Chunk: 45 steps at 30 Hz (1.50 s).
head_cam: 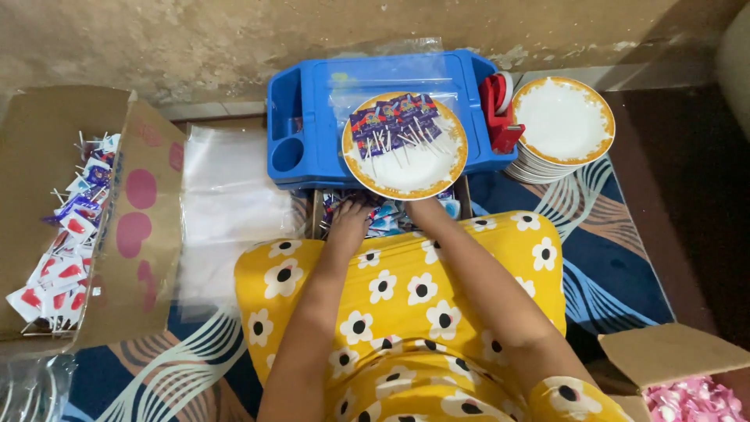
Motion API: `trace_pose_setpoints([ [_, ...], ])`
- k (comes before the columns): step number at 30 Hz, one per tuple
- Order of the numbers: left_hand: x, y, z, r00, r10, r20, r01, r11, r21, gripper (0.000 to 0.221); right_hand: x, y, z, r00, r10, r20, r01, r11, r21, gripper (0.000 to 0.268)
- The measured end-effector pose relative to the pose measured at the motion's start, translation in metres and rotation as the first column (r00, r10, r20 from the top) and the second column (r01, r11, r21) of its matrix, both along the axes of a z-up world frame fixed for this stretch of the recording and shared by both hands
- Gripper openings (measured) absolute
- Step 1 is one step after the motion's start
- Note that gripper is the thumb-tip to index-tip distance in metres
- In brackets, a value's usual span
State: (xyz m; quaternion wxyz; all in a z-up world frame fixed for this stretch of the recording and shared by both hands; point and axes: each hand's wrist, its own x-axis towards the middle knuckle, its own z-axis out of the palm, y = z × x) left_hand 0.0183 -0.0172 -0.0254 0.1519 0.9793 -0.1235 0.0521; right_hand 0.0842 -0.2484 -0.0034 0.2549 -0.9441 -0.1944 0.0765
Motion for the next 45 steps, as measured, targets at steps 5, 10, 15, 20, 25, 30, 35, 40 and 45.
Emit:
trace_pose_setpoints([
  [5, 0.011, 0.010, -0.030, 0.997, 0.004, -0.076, -0.005, 1.000, -0.010, 0.029, -0.002, 0.035, -0.010, 0.995, 0.010, 0.100, -0.005, 0.999, -0.053, 0.021],
  [10, -0.003, 0.008, -0.013, 0.999, 0.027, -0.031, -0.027, 0.999, -0.023, 0.027, -0.004, 0.040, -0.015, 0.977, 0.018, 0.210, 0.005, 0.994, -0.107, 0.023],
  [15, -0.018, 0.002, 0.035, 0.996, 0.058, 0.070, -0.034, 0.954, -0.297, 0.032, -0.004, 0.038, -0.018, 0.936, 0.026, 0.351, 0.044, 0.981, -0.189, 0.028],
  [20, -0.030, 0.009, 0.056, 0.975, 0.220, 0.030, -0.139, 0.711, -0.690, 0.024, -0.007, 0.042, -0.019, 0.885, 0.048, 0.463, 0.069, 0.971, -0.231, 0.032],
  [25, -0.021, 0.023, 0.025, 0.902, 0.421, 0.098, -0.162, 0.539, -0.827, 0.021, -0.033, 0.032, 0.000, 0.830, 0.069, 0.554, 0.106, 0.954, -0.279, 0.036],
  [30, -0.014, 0.030, 0.018, 0.858, 0.486, 0.166, -0.145, 0.540, -0.829, 0.016, -0.094, 0.019, 0.098, 0.997, -0.034, 0.070, -0.011, 0.833, 0.553, 0.029],
  [35, -0.023, 0.020, 0.047, 0.888, 0.442, 0.130, -0.142, 0.530, -0.836, 0.016, -0.109, 0.004, 0.154, 0.998, -0.052, -0.045, 0.064, 0.472, 0.879, 0.033],
  [40, -0.027, 0.017, 0.047, 0.898, 0.409, 0.163, -0.139, 0.614, -0.777, 0.019, -0.080, -0.003, 0.173, 0.923, -0.371, 0.098, 0.008, 0.274, 0.962, 0.023],
  [45, -0.024, 0.020, 0.041, 0.896, 0.403, 0.186, -0.140, 0.655, -0.743, 0.020, -0.047, -0.002, 0.162, 0.904, -0.246, 0.350, -0.169, 0.545, 0.821, 0.014],
])
